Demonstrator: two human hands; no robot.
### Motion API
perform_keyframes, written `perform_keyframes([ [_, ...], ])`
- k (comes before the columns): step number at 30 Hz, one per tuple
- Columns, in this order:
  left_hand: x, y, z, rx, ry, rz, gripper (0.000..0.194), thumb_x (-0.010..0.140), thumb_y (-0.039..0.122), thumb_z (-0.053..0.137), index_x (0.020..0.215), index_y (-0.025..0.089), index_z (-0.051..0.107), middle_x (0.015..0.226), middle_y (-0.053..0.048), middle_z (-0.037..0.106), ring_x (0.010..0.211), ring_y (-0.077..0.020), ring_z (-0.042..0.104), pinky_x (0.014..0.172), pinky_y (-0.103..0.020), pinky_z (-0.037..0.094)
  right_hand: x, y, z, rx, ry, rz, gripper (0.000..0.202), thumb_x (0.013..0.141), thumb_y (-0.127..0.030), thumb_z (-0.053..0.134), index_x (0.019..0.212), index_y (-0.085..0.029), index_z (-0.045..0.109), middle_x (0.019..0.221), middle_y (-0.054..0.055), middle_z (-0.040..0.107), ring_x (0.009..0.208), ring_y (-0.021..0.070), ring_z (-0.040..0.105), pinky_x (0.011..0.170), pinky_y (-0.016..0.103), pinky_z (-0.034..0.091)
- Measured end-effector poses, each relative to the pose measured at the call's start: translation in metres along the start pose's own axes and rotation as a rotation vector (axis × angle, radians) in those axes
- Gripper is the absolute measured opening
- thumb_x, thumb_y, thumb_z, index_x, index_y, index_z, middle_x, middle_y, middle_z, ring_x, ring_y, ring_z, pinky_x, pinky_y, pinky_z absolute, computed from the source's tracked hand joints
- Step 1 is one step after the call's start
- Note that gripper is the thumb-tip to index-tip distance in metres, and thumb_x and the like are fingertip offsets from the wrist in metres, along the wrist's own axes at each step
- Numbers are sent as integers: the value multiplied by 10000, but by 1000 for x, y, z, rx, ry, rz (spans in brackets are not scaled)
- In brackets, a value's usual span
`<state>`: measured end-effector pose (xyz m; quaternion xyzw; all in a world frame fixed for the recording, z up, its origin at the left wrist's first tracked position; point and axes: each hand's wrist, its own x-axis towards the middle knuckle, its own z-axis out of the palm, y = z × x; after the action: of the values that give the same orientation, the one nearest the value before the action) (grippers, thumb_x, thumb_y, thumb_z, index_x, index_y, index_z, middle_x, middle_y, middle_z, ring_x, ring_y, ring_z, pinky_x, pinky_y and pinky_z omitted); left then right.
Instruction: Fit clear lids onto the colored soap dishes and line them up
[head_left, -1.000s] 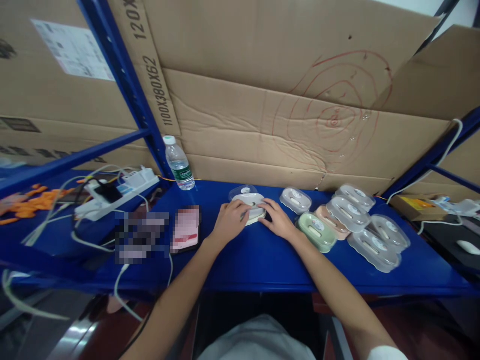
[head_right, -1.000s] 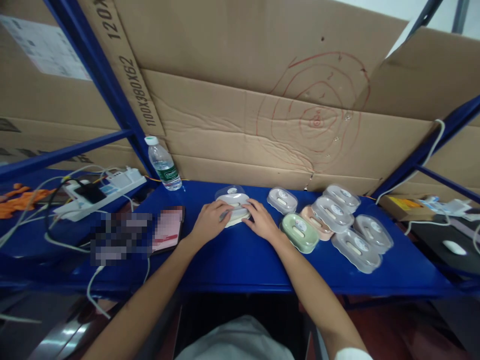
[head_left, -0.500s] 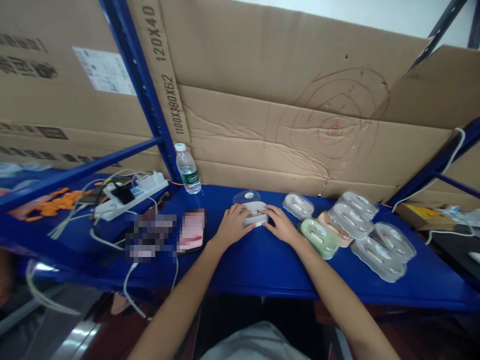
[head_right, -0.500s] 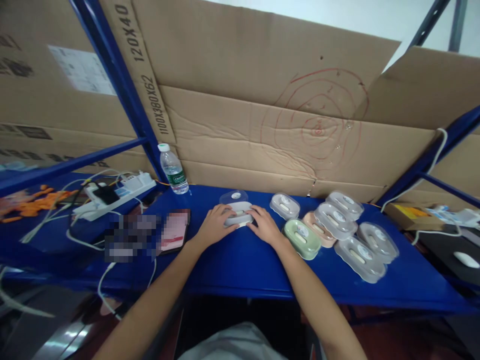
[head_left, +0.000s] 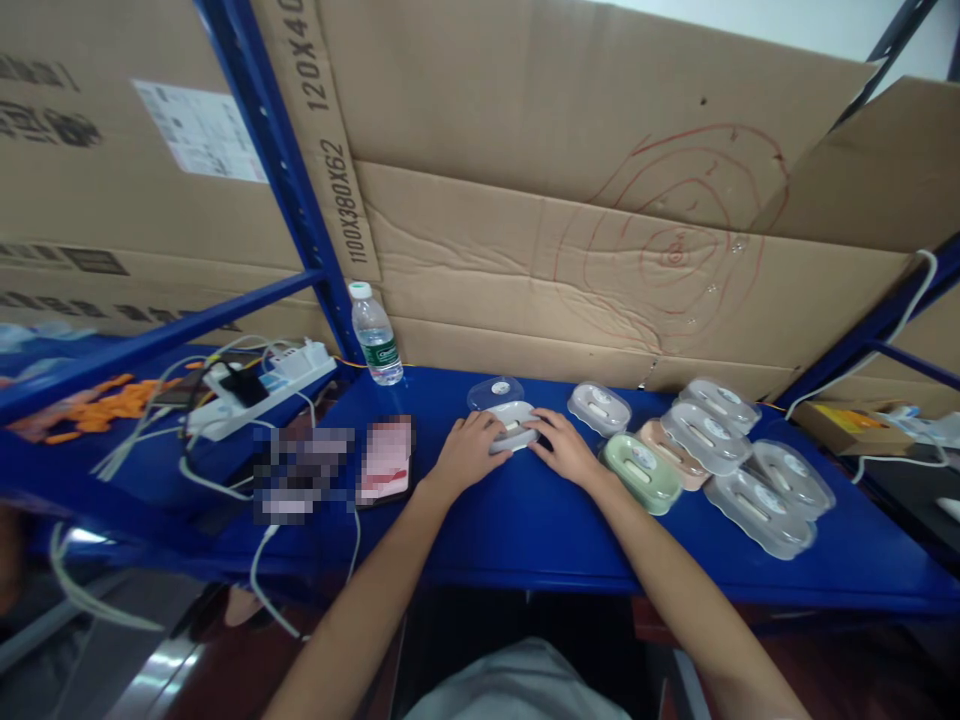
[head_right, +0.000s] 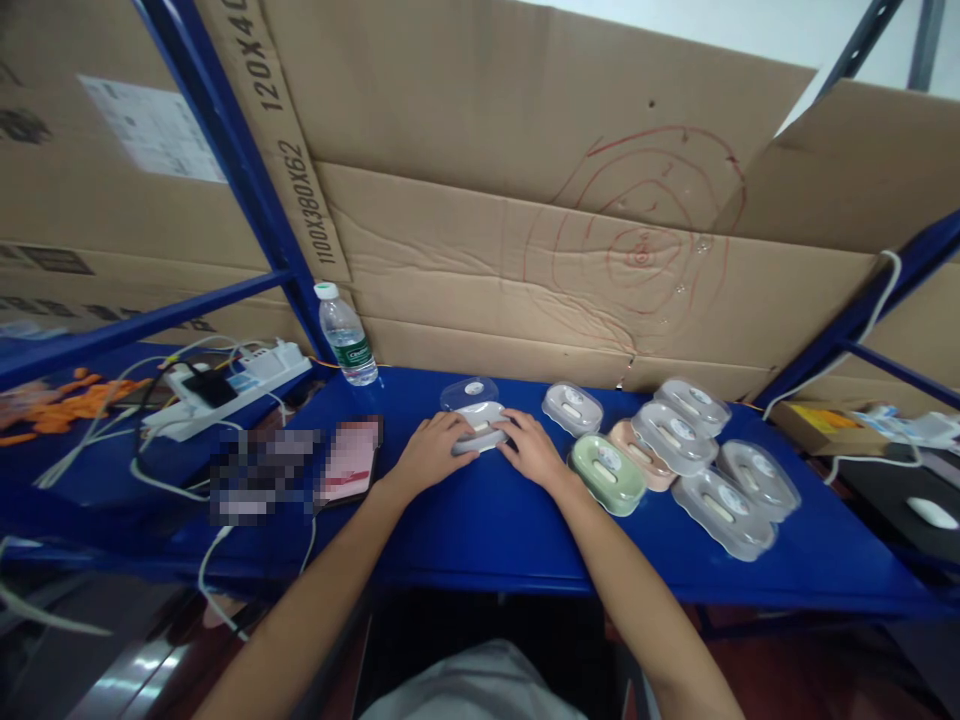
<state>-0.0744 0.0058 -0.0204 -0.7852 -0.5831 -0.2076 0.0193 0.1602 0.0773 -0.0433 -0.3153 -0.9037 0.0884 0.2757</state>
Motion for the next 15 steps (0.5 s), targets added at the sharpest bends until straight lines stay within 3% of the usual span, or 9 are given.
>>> perform_keyframes([
  [15,0,-2,4,-28,9,11,193,934,383,705,1080,259,728,1236,-79,690,1190,-294,616,958,-434,489,0,0,0,-18,-11,5,366,971,-220,675,1335,-256,686,1471,121,578,1347,291,572,1134,506,496],
])
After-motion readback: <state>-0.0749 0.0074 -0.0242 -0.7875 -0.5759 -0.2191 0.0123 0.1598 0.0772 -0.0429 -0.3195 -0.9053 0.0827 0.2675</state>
